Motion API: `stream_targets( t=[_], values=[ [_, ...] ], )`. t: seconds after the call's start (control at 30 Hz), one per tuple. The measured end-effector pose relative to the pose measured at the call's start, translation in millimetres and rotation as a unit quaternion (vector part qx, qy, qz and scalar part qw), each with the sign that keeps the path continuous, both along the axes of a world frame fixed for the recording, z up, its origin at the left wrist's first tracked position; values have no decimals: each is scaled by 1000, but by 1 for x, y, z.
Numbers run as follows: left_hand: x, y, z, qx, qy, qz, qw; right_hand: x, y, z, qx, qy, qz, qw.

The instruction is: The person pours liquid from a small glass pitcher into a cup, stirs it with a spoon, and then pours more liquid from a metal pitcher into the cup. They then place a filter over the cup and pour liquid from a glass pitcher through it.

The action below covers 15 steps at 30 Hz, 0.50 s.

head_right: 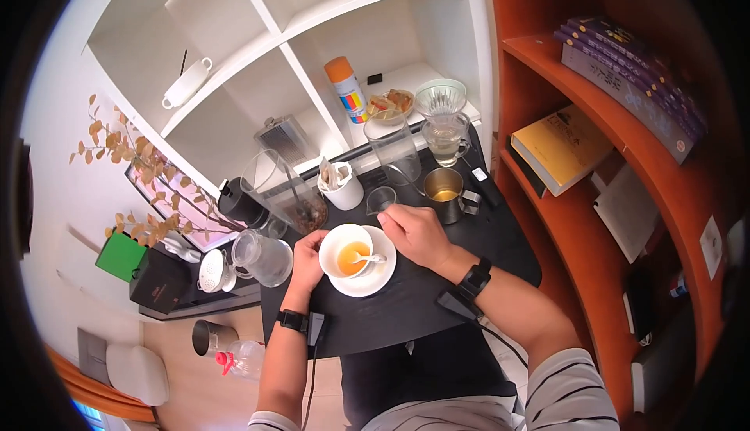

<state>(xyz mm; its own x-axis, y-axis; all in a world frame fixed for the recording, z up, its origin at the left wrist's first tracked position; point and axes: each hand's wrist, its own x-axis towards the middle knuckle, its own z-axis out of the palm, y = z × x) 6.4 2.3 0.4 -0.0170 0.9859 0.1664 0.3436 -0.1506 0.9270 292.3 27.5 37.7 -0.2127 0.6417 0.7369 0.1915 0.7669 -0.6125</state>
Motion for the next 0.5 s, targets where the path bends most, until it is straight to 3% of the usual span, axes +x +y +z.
stream_targets(
  t=[0.3,0.5],
  values=[
    [-5,13,-11,-22,-76,-38,996,-2,1,-2,-5,-5,-2,1000],
    [-8,20,-9,-56,-27,-37,997,-1,0,-4,7,-21,-3,1000]
  ],
)
